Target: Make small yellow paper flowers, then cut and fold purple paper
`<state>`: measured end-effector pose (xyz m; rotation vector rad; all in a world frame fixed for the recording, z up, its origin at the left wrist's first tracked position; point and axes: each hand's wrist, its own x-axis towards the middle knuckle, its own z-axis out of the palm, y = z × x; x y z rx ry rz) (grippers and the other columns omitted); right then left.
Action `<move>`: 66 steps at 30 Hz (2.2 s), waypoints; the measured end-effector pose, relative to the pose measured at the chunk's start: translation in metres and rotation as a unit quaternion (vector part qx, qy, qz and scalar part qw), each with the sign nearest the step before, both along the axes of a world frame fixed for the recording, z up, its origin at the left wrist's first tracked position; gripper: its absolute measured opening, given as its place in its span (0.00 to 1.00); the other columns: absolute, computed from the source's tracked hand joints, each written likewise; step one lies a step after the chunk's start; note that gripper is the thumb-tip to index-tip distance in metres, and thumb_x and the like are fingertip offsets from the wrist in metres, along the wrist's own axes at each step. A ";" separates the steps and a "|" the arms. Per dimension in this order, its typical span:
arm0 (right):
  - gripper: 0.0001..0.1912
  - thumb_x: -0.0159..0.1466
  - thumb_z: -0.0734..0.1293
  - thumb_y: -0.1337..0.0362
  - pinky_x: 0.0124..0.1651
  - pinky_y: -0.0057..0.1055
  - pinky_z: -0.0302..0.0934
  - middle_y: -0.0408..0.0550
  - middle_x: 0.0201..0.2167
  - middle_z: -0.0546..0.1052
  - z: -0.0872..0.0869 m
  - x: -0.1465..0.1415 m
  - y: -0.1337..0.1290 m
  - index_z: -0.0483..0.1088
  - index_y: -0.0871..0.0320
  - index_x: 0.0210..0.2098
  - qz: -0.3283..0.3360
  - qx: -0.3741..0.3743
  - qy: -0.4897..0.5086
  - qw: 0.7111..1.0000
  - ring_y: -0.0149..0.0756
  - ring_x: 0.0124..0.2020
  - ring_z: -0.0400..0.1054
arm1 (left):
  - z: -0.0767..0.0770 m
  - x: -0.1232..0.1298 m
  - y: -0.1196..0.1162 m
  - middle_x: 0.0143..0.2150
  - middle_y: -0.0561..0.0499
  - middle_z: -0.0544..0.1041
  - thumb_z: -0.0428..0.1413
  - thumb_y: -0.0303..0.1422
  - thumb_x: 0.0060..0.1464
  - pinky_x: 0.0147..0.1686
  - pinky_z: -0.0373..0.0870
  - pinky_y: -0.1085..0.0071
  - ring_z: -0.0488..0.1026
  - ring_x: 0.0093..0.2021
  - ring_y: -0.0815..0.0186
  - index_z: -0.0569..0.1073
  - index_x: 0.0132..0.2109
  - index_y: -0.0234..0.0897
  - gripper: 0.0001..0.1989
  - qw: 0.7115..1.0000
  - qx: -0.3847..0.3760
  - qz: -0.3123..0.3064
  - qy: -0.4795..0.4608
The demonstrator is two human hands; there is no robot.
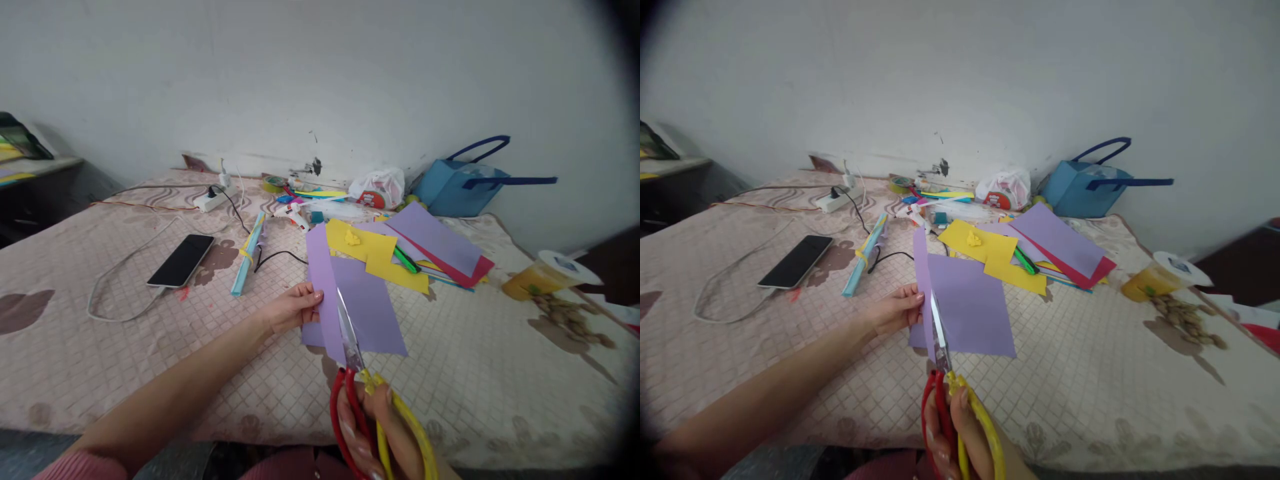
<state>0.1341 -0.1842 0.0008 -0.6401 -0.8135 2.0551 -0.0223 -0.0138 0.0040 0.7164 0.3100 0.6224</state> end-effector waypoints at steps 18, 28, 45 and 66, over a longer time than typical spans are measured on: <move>0.30 0.60 0.55 0.37 0.13 0.16 0.44 0.36 0.17 0.61 -0.003 0.001 -0.001 0.63 0.61 0.30 -0.007 0.010 0.038 0.999 0.18 0.12 0.50 | -0.002 0.001 -0.001 0.30 0.48 0.79 0.65 0.31 0.45 0.33 0.74 0.74 0.77 0.30 0.68 0.75 0.37 0.31 0.11 1.000 0.003 -0.016 -0.010; 0.31 0.56 0.56 0.34 0.13 0.18 0.45 0.35 0.15 0.60 -0.001 0.002 0.000 0.61 0.59 0.29 0.006 0.002 0.019 1.000 0.18 0.11 0.49 | -0.002 0.001 -0.001 0.30 0.49 0.79 0.65 0.32 0.45 0.33 0.75 0.73 0.77 0.30 0.68 0.75 0.37 0.31 0.12 1.000 0.002 -0.021 0.001; 0.33 0.53 0.56 0.32 0.13 0.18 0.45 0.34 0.15 0.59 0.010 0.000 0.003 0.61 0.59 0.28 0.002 -0.005 -0.032 0.999 0.18 0.11 0.47 | -0.002 0.002 -0.003 0.29 0.48 0.79 0.67 0.32 0.43 0.32 0.73 0.74 0.76 0.29 0.68 0.74 0.35 0.30 0.13 1.000 -0.007 -0.024 0.019; 0.34 0.55 0.54 0.32 0.12 0.18 0.41 0.35 0.15 0.59 0.000 0.000 0.002 0.62 0.60 0.27 -0.018 0.002 -0.025 1.000 0.17 0.10 0.43 | 0.006 -0.001 0.000 0.28 0.50 0.77 0.67 0.31 0.41 0.31 0.72 0.76 0.75 0.27 0.70 0.72 0.33 0.30 0.13 0.998 -0.021 0.046 0.022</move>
